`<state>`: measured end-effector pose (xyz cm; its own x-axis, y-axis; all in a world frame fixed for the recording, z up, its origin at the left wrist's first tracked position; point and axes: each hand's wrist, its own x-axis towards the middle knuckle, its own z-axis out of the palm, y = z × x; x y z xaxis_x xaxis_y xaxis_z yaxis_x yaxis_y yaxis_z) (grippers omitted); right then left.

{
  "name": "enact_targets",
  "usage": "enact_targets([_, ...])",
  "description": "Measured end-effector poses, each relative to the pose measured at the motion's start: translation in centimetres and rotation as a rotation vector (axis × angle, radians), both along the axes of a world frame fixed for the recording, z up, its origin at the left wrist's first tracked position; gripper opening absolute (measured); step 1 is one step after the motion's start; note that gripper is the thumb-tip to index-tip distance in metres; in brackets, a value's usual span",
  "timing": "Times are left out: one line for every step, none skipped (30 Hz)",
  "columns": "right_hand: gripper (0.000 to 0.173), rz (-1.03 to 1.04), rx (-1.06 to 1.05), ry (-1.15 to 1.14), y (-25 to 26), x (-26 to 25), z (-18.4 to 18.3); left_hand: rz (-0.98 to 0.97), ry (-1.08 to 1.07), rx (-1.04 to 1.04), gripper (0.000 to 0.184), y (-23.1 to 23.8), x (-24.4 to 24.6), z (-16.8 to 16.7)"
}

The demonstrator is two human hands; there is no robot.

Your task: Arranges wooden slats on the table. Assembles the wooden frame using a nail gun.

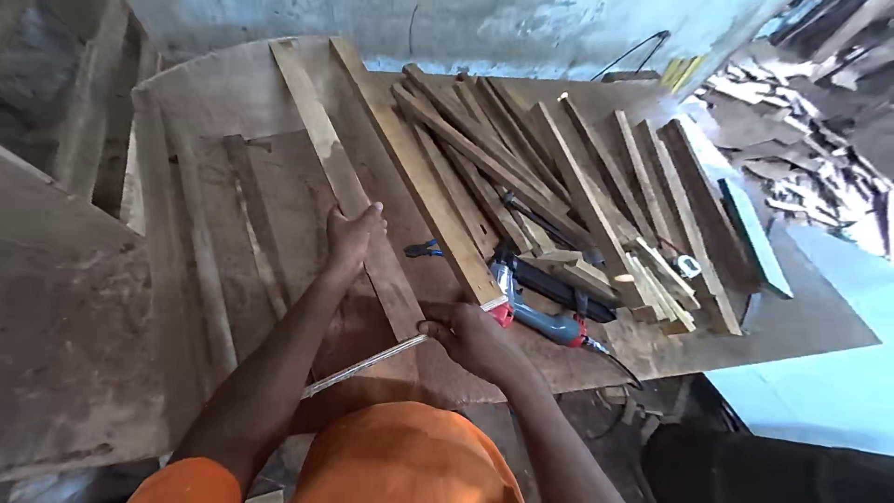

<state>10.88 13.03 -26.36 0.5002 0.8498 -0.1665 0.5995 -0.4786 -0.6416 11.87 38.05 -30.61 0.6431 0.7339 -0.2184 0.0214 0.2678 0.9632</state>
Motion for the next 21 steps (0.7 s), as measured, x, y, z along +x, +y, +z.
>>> enact_targets([0.019, -0.003, -0.007, -0.015, 0.1, 0.0, 0.0, 0.003, 0.002, 0.008, 0.055, 0.0, 0.0, 0.0])
enact_targets([0.019, -0.006, -0.008, -0.025, 0.1, -0.1, -0.1, 0.000, -0.001, 0.015, 0.055, 0.0, 0.0, 0.0])
enact_targets([0.019, -0.006, -0.013, -0.038, 0.1, -0.1, -0.2, -0.002, -0.006, 0.016, 0.054, 0.0, 0.0, -0.1])
enact_targets([0.019, -0.009, -0.019, -0.045, 0.1, -0.1, -0.2, -0.001, -0.008, 0.015, 0.054, 0.0, 0.0, -0.2])
enact_targets([0.019, -0.017, -0.029, -0.047, 0.2, -0.2, -0.2, -0.001, -0.006, 0.016, 0.054, 0.1, 0.0, -0.4])
enact_targets([0.019, -0.022, -0.040, -0.042, 0.2, -0.3, 0.0, 0.001, -0.002, 0.019, 0.055, 0.1, 0.0, -0.5])
enact_targets([0.019, -0.027, -0.051, -0.033, 0.2, -0.3, 0.1, 0.002, -0.005, 0.025, 0.056, 0.2, 0.1, -0.6])
enact_targets([0.019, -0.031, -0.062, -0.029, 0.2, -0.2, 0.2, 0.003, -0.007, 0.024, 0.057, 0.2, 0.1, -0.6])
enact_targets([0.019, -0.034, -0.068, -0.032, 0.2, -0.2, 0.2, 0.004, -0.006, 0.024, 0.058, 0.3, 0.2, -0.6])
enact_targets([0.019, -0.034, -0.074, -0.035, 0.2, -0.2, 0.2, 0.009, -0.008, 0.024, 0.058, 0.3, 0.2, -0.6])
enact_targets([0.019, -0.035, -0.074, -0.032, 0.2, -0.3, 0.2, 0.009, -0.005, 0.020, 0.059, 0.3, 0.1, -0.6])
enact_targets([0.018, -0.034, -0.072, -0.026, 0.2, -0.4, 0.2, 0.012, 0.001, 0.025, 0.059, 0.1, 0.1, -0.7])
enact_targets([0.016, -0.031, -0.055, -0.034, 0.1, -0.6, 0.0, 0.014, 0.013, 0.035, 0.059, -0.1, 0.0, -0.7])
enact_targets([0.014, -0.033, -0.026, -0.045, 0.0, -0.7, -0.4, 0.011, 0.040, 0.056, 0.061, -0.3, -0.3, -0.7])
enact_targets([0.016, -0.047, 0.032, -0.060, -0.3, -0.6, -1.0, 0.003, 0.072, 0.079, 0.065, -0.5, -0.7, -0.5])
enact_targets([0.025, -0.086, 0.116, -0.069, -0.8, -0.3, -1.6, 0.010, 0.073, 0.090, 0.066, -0.4, -0.6, -0.4])
enact_targets([0.030, -0.170, 0.224, -0.086, -1.8, 0.0, -2.1, 0.020, 0.060, 0.095, 0.064, -0.3, -0.4, -0.3])
enact_targets([0.030, -0.278, 0.356, -0.108, -3.1, 0.4, -2.6, 0.020, 0.054, 0.084, 0.064, -0.2, -0.4, -0.2])
enact_targets([0.029, -0.373, 0.455, -0.142, -4.8, 1.1, -2.7, 0.033, 0.047, 0.071, 0.063, -0.1, -0.3, -0.3])
enact_targets([0.029, -0.454, 0.494, -0.164, -6.8, 2.1, -3.0, 0.047, 0.044, 0.056, 0.062, -0.2, -0.4, -0.4])
enact_targets([0.029, -0.529, 0.487, -0.178, -8.8, 3.5, -3.8, 0.047, 0.038, 0.047, 0.063, -0.3, -0.6, -0.5])
